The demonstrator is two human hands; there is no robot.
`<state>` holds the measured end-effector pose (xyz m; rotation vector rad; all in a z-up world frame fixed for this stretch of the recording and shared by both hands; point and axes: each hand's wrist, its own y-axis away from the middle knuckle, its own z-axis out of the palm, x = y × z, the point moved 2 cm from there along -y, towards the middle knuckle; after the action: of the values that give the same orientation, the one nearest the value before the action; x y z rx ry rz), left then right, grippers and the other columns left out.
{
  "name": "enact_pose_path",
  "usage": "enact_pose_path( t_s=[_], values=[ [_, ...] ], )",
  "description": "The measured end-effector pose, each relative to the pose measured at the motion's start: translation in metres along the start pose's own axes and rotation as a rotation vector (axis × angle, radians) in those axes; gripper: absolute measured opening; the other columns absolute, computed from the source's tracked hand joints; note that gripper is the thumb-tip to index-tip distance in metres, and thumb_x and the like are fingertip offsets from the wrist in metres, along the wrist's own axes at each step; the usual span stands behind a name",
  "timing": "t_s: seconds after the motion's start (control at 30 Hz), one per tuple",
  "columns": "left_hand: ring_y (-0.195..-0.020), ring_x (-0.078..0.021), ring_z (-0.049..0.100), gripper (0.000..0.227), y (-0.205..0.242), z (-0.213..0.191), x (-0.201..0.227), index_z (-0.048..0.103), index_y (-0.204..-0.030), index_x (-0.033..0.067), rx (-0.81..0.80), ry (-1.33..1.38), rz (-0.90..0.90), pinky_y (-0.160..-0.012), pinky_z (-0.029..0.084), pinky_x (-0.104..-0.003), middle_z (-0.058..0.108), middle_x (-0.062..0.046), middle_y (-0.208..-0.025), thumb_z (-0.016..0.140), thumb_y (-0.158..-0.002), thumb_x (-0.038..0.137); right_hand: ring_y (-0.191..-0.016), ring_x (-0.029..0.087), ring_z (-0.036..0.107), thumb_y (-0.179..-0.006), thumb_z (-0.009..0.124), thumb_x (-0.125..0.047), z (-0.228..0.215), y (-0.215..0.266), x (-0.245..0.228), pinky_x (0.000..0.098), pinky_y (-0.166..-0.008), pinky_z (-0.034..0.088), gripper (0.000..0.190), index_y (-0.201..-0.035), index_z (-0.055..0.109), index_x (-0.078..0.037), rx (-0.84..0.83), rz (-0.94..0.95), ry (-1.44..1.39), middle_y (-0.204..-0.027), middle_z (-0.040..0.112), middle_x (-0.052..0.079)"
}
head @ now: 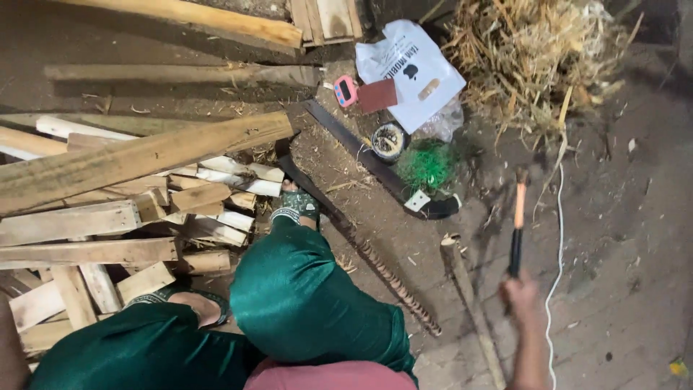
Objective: Removing nails and debris from wooden planks using a hammer and pry tool to clean the wood.
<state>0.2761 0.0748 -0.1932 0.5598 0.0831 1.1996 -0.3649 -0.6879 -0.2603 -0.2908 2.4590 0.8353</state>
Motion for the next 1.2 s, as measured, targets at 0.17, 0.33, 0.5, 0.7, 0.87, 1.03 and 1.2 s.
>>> enact_pose_path(
  t_s=[0.17,0.33,0.5,0.7,0.87,1.03,1.2],
  values=[
    [-0.117,-0.0346,0.053,0.05,0.002,-0.018,-0.019,0.046,-0.132,-0.0074,0.079,-0.107,0.04,-0.102,0.038,-0.046,0.054,-0.024,-0.13,0.046,-0.092,0.022,-0.063,0.024,0.048,-0.073,0.055,-0.003,0.089,0.048,0.001,0.036,-0.053,0.041,0.048,-0.12,0.048,0.003,-0.164,0.041,-0.258,-0.082,0.054,0.016],
    [-0.116,-0.0358,0.053,0.053,0.047,-0.068,0.004,0.046,-0.132,-0.0075,0.166,-0.193,0.329,-0.106,0.037,-0.047,0.054,-0.024,-0.13,0.046,-0.09,0.024,-0.051,0.015,0.043,-0.071,0.056,-0.007,0.187,0.075,-0.126,0.0267,-0.047,0.035,0.028,-0.098,0.059,0.001,-0.614,-0.206,-0.333,-0.065,0.054,0.008],
    [-0.109,-0.0329,0.054,0.032,0.041,-0.083,-0.05,0.053,-0.117,0.0035,0.078,-0.147,0.303,-0.101,0.04,-0.055,0.058,-0.018,-0.117,0.054,-0.089,0.018,-0.065,0.027,0.054,-0.07,0.057,0.001,0.206,0.065,-0.235,0.0375,-0.06,0.046,0.028,-0.098,0.054,0.004,-0.928,-0.27,-0.446,-0.078,0.056,0.016],
    [-0.1,-0.0341,0.057,0.034,0.045,-0.09,-0.052,0.052,-0.119,0.0012,0.114,-0.177,0.209,-0.094,0.044,-0.055,0.059,-0.02,-0.109,0.058,-0.087,0.012,-0.055,0.014,0.043,-0.085,0.051,-0.006,0.285,0.122,-0.436,0.0266,-0.048,0.036,0.021,-0.105,0.047,-0.003,-0.843,-0.433,-0.329,-0.072,0.048,0.006],
    [-0.1,-0.0296,0.057,0.036,0.042,-0.064,-0.011,0.052,-0.113,-0.0053,0.373,-0.377,0.311,-0.093,0.045,-0.043,0.058,-0.02,-0.11,0.061,-0.085,0.016,-0.042,0.013,0.037,-0.081,0.046,0.003,0.369,0.107,-0.447,0.0258,-0.037,0.033,0.025,-0.105,0.044,-0.003,-0.959,-0.401,-0.463,-0.059,0.045,0.007],
    [-0.106,-0.0301,0.057,0.036,0.061,-0.005,0.018,0.048,-0.119,-0.0084,0.578,-0.593,0.245,-0.1,0.048,-0.032,0.055,-0.024,-0.118,0.053,-0.085,0.0,-0.045,0.013,0.046,-0.076,0.05,0.007,0.377,0.078,-0.411,0.0231,-0.038,0.037,0.029,-0.103,0.05,-0.003,-0.864,-0.59,-0.335,-0.07,0.052,0.007],
    [-0.124,-0.0263,0.051,0.019,0.067,0.03,0.036,0.067,-0.099,0.0182,-0.478,-1.082,0.425,-0.114,0.037,-0.042,0.056,-0.006,-0.125,0.062,-0.083,0.009,-0.05,0.013,0.05,-0.076,0.05,0.008,0.376,0.086,-0.42,0.0227,-0.046,0.042,0.028,-0.102,0.049,-0.001,-0.823,-0.704,-0.331,-0.068,0.051,0.006]
  ],
)
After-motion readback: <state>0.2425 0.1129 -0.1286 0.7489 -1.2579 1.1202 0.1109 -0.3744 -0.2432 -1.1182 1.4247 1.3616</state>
